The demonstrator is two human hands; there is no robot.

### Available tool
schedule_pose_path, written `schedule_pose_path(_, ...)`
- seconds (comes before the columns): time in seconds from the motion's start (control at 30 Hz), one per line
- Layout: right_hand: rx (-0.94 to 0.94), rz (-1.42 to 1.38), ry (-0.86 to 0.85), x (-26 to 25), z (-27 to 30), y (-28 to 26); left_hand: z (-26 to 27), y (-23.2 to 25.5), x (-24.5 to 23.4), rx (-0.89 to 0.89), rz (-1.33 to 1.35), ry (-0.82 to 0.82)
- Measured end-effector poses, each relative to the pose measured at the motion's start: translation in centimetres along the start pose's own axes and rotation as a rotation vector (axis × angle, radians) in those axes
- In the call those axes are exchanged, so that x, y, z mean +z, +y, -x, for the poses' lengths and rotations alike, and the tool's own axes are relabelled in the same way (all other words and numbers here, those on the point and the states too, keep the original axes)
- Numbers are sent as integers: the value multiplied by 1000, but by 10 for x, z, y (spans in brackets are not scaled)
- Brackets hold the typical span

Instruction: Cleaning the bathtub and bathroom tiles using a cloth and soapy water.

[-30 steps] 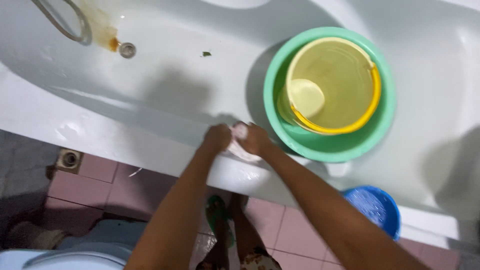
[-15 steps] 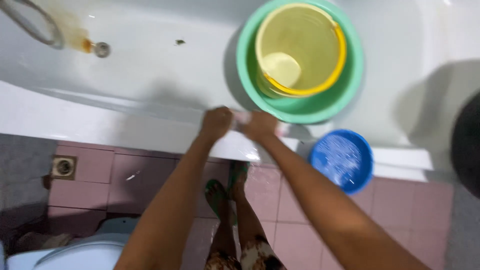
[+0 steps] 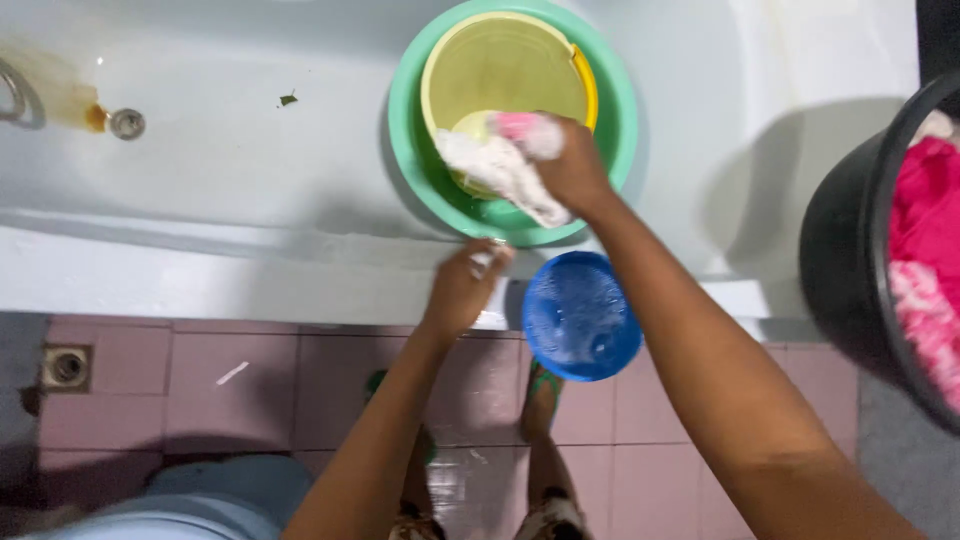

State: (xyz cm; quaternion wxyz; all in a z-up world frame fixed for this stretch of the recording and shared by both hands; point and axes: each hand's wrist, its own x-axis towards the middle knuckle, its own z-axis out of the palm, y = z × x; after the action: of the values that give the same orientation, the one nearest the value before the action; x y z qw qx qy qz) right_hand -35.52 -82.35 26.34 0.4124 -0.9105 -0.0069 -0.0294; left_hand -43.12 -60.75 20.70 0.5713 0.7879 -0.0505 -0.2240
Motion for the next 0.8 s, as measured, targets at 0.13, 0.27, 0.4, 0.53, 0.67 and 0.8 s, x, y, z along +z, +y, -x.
schedule_pose_path(0.13,38,-113,-73,-51,21,43,5,2,44,226,-28,-25)
schedule_pose_path(0.27,460,-331,-151,-76,78,101,0,-28,75,208,-161,-31)
schedule_pose_path(0.4,446,-158,-445,-56,127,210,-16,-72,59,102,-232,62)
schedule_pose_path(0.53,686,-208,-579,24,145,257,-8,-1,20,-13,-370,122)
schedule_pose_path(0.67,0,19,-708,114,149,269,-11,37,-2,-249,-138,322)
schedule_pose_path(0.8,170,-68,-663,103,97,137,-26,38,-18,-221,-50,494)
